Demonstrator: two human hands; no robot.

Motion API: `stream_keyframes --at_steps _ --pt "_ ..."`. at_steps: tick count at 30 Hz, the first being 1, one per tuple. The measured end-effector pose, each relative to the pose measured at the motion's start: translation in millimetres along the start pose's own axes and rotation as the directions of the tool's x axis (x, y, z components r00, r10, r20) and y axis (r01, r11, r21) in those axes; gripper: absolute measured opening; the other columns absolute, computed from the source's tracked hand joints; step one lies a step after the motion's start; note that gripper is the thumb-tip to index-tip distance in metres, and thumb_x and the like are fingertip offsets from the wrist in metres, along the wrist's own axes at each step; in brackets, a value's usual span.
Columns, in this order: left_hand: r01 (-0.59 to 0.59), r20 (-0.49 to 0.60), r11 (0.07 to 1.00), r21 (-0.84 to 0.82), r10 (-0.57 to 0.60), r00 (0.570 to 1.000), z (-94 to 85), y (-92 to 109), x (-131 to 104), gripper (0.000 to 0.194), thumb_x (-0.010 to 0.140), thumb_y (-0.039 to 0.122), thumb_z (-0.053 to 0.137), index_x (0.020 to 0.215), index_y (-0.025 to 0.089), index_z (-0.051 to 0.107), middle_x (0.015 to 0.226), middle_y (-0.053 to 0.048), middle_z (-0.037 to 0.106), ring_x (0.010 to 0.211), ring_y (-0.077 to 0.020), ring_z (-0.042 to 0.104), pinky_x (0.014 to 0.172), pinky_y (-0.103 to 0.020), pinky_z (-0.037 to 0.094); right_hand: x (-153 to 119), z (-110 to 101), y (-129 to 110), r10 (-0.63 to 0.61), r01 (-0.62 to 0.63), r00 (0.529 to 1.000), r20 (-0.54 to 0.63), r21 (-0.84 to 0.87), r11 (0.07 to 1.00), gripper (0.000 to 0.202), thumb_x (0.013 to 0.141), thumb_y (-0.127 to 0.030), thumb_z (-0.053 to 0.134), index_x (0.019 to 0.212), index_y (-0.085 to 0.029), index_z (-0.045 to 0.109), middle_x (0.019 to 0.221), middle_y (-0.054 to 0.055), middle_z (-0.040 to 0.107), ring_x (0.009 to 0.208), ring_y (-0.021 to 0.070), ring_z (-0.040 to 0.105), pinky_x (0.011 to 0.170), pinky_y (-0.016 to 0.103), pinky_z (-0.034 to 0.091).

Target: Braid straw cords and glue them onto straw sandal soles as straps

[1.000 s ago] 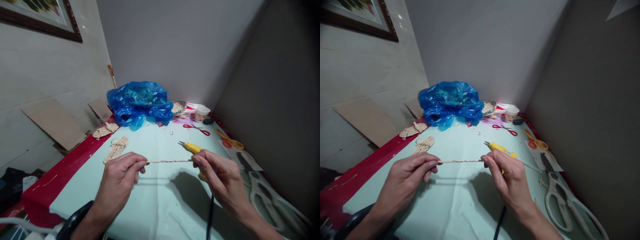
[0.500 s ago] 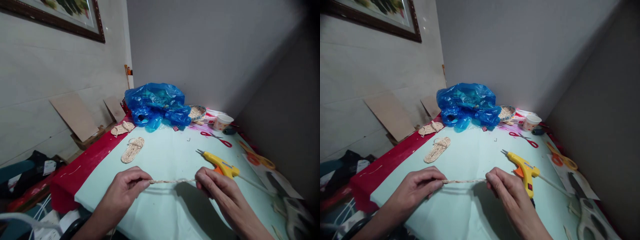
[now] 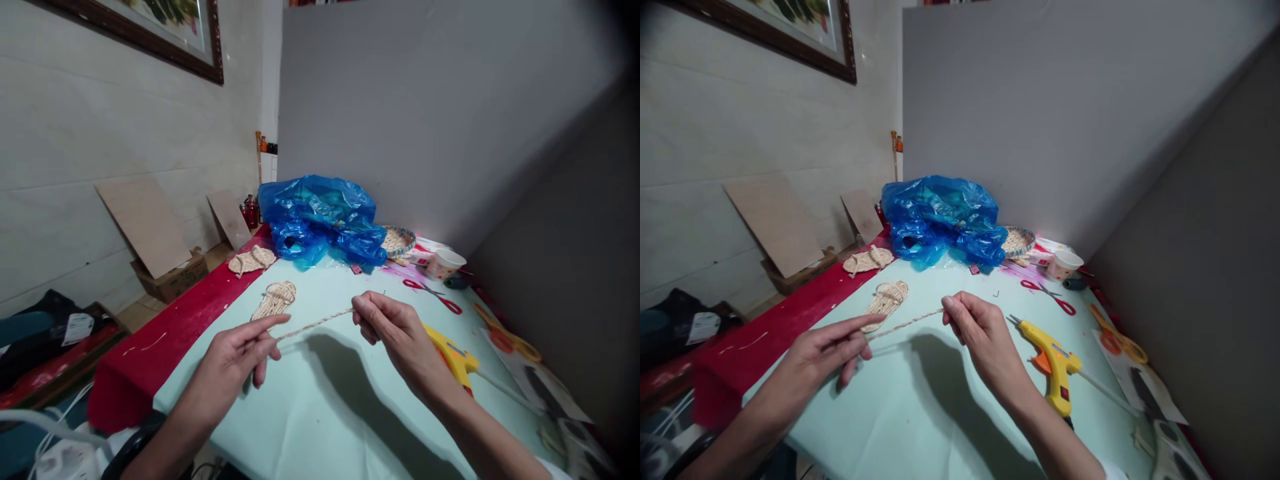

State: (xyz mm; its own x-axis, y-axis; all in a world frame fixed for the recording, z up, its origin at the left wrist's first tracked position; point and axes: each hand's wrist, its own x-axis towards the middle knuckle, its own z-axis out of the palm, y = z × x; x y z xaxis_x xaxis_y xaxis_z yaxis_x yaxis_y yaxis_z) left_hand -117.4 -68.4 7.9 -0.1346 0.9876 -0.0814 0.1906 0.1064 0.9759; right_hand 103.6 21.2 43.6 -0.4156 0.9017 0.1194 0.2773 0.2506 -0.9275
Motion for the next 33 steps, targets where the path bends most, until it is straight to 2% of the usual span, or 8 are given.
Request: stream_keyframes --at_steps 2,4,6,8,11,16,26,33 --pt "0.008 -0.022 0.998 0.070 -0.007 1.000 -6.7 -0.1 2.5 0.058 0.086 0.043 0.051 0.136 0.014 0.051 0.075 -0.002 0.062 0.058 -0.0140 0.052 0.060 -0.029 0.045 6.2 1.3 -2.2 -0.014 0.014 1.000 -0.011 0.009 1.000 0.041 0.092 -0.051 0.049 0.067 -0.019 0.052 0.056 -0.004 0.042 0.055 0.0107 0.036 0.053 0.025 0.029" --pt "0.010 -0.106 0.961 0.275 0.020 0.994 -12.4 -1.8 5.9 0.064 0.085 0.047 0.051 0.139 0.012 0.047 0.090 -0.008 0.064 0.073 -0.0207 0.058 0.068 -0.034 0.048 10.0 0.1 -3.6 -0.029 0.030 0.999 -0.030 0.019 0.999 0.042 0.092 -0.053 0.049 0.068 -0.019 0.051 0.057 -0.004 0.042 0.054 0.0108 0.036 0.053 0.025 0.029" --pt "0.017 -0.198 0.830 0.558 0.114 0.974 -15.7 -5.0 10.1 0.064 0.087 0.049 0.048 0.138 0.010 0.047 0.112 -0.016 0.061 0.101 -0.0299 0.058 0.087 -0.044 0.046 11.5 -2.8 -3.7 -0.040 0.041 0.998 -0.044 0.029 0.999 0.042 0.092 -0.053 0.049 0.068 -0.019 0.051 0.058 -0.004 0.042 0.054 0.0107 0.036 0.053 0.025 0.030" --pt "0.047 -0.196 0.638 0.769 0.166 0.967 -15.4 -7.8 14.8 0.061 0.090 0.047 0.044 0.134 0.007 0.049 0.126 -0.021 0.055 0.121 -0.0375 0.047 0.100 -0.051 0.038 10.6 -6.6 -1.3 -0.042 0.044 0.998 -0.050 0.050 0.998 0.042 0.092 -0.053 0.050 0.067 -0.019 0.051 0.059 -0.004 0.042 0.054 0.0107 0.036 0.053 0.025 0.030" --pt "0.040 -0.121 0.484 0.874 0.136 0.983 -10.2 -8.8 20.9 0.050 0.090 0.041 0.046 0.125 0.006 0.055 0.122 -0.023 0.057 0.123 -0.0403 0.046 0.100 -0.052 0.037 4.8 -13.5 7.5 -0.023 0.029 0.998 -0.060 0.099 0.995 0.040 0.092 -0.052 0.051 0.068 -0.019 0.051 0.060 -0.004 0.043 0.055 0.0109 0.038 0.053 0.025 0.032" --pt "-0.030 -0.069 0.509 0.860 0.175 0.982 -6.0 -11.3 27.7 0.033 0.090 0.029 0.044 0.113 0.013 0.061 0.117 -0.019 0.062 0.122 -0.0362 0.049 0.101 -0.048 0.038 -13.6 -31.6 28.0 -0.003 0.010 0.998 -0.063 0.111 0.994 0.039 0.095 -0.048 0.048 0.068 -0.020 0.049 0.064 -0.002 0.046 0.058 0.0123 0.039 0.056 0.026 0.032" --pt "-0.233 0.104 0.628 0.742 0.236 0.966 -26.5 -8.5 43.2 0.035 0.081 0.021 0.047 0.113 0.021 0.063 0.121 -0.009 0.067 0.113 -0.0258 0.058 0.097 -0.038 0.045 -43.1 -68.7 52.4 0.083 -0.052 0.991 -0.101 0.277 0.959 0.042 0.088 -0.056 0.054 0.067 -0.020 0.049 0.064 -0.002 0.041 0.055 0.0124 0.036 0.051 0.026 0.031" --pt "-0.420 0.280 0.622 0.661 0.314 0.907 -2.0 -3.1 70.8 0.035 0.088 0.018 0.041 0.112 0.019 0.066 0.119 -0.009 0.068 0.109 -0.0207 0.062 0.097 -0.033 0.046 -54.9 -62.0 53.8 0.175 -0.141 0.984 -0.028 0.472 0.870 0.037 0.087 -0.048 0.060 0.067 -0.018 0.052 0.062 -0.003 0.039 0.055 0.0109 0.031 0.049 0.023 0.031"
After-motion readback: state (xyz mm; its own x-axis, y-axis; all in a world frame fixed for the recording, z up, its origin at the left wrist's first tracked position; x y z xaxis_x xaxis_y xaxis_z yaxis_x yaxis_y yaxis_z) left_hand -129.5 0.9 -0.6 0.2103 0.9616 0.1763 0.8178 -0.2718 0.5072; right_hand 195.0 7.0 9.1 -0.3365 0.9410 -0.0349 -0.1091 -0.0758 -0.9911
